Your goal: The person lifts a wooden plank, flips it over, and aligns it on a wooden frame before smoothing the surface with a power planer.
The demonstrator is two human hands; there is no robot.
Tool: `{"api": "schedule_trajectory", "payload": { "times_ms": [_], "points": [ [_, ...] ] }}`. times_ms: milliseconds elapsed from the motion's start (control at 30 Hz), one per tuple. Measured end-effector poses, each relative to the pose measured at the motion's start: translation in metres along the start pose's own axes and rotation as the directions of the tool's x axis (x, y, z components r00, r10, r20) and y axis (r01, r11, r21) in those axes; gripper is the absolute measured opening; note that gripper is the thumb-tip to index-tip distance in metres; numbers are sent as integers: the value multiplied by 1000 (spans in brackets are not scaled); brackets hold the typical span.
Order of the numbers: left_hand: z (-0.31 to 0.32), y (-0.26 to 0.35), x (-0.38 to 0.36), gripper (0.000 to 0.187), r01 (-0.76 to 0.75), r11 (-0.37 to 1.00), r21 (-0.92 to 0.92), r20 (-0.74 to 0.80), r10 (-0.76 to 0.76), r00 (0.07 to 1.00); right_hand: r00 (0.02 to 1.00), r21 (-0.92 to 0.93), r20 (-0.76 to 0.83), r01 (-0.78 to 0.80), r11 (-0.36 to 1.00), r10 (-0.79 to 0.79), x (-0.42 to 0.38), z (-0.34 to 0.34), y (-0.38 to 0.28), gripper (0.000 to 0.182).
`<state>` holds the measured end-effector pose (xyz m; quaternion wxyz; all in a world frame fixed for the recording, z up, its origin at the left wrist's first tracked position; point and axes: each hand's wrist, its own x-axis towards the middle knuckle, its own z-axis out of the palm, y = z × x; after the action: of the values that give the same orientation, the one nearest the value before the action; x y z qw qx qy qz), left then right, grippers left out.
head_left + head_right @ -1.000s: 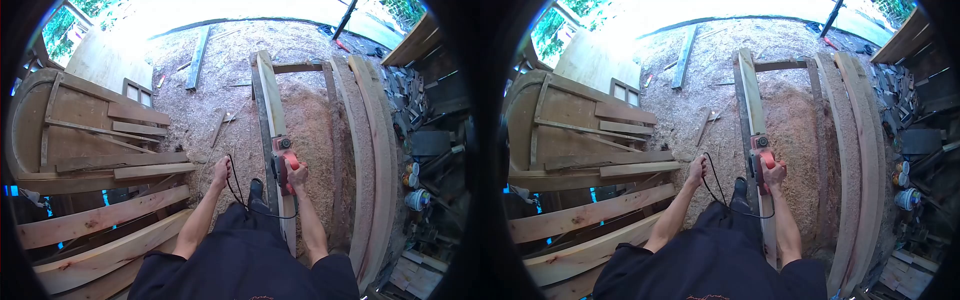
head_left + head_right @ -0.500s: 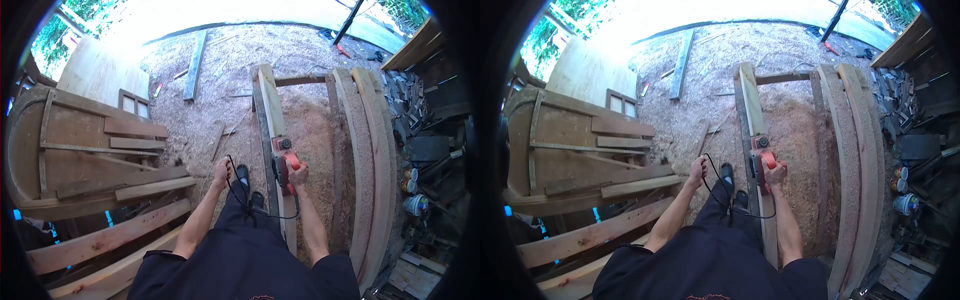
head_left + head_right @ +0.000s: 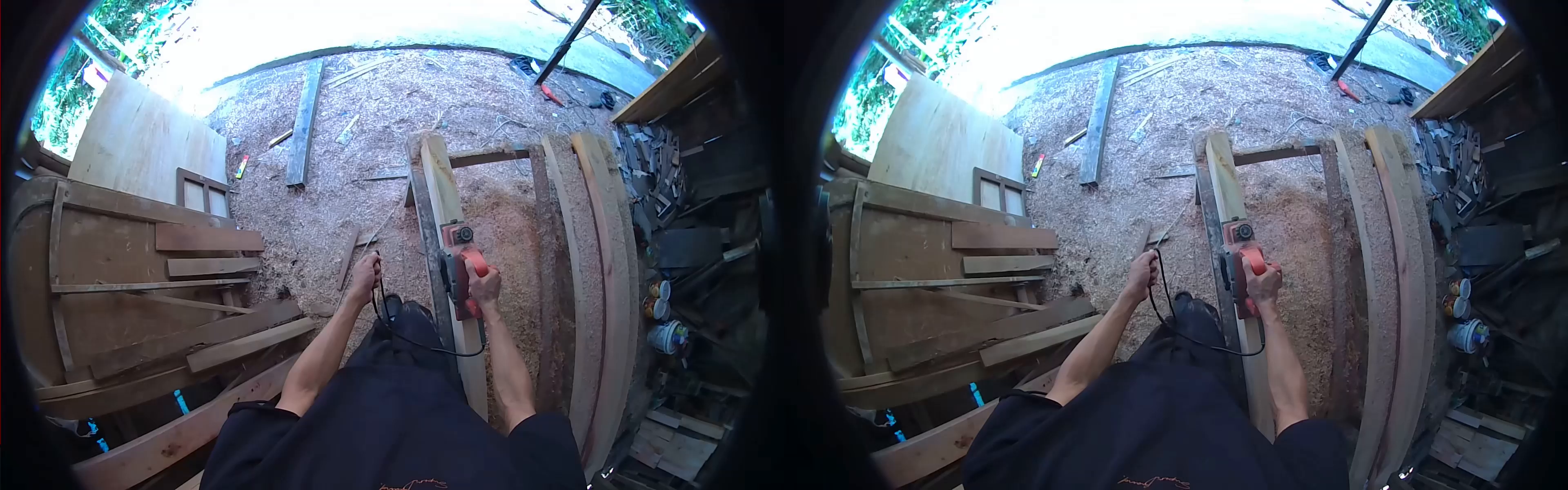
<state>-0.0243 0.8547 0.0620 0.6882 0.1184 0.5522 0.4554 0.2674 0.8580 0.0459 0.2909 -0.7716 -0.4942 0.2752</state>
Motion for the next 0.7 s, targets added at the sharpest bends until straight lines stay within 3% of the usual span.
{"api": "schedule_trajectory", "payload": {
  "times_ms": [100, 233, 433, 633, 700],
  "points": [
    [-5, 17, 17, 19, 2, 999, 33, 17, -2, 1000, 999, 75, 28, -31, 997, 29, 16, 6, -11, 47],
    [-5, 35, 43, 20, 20, 1000, 12, 7, -20, 1000, 1000, 57, 28, -14, 998, 12, 35, 12, -28, 46],
    [5, 56, 77, 20, 38, 999, -7, -41, -38, 998, 986, 75, 131, -112, 991, 102, 76, 18, -75, 43],
    [4, 78, 111, 19, 45, 998, -44, -69, -48, 996, 992, 53, 17, 124, 991, -125, 138, 49, -105, 46],
    [3, 87, 117, 19, 29, 998, -62, -80, -34, 996, 995, -43, 98, -22, 999, 26, 161, 58, -117, 48]
  ]
}}
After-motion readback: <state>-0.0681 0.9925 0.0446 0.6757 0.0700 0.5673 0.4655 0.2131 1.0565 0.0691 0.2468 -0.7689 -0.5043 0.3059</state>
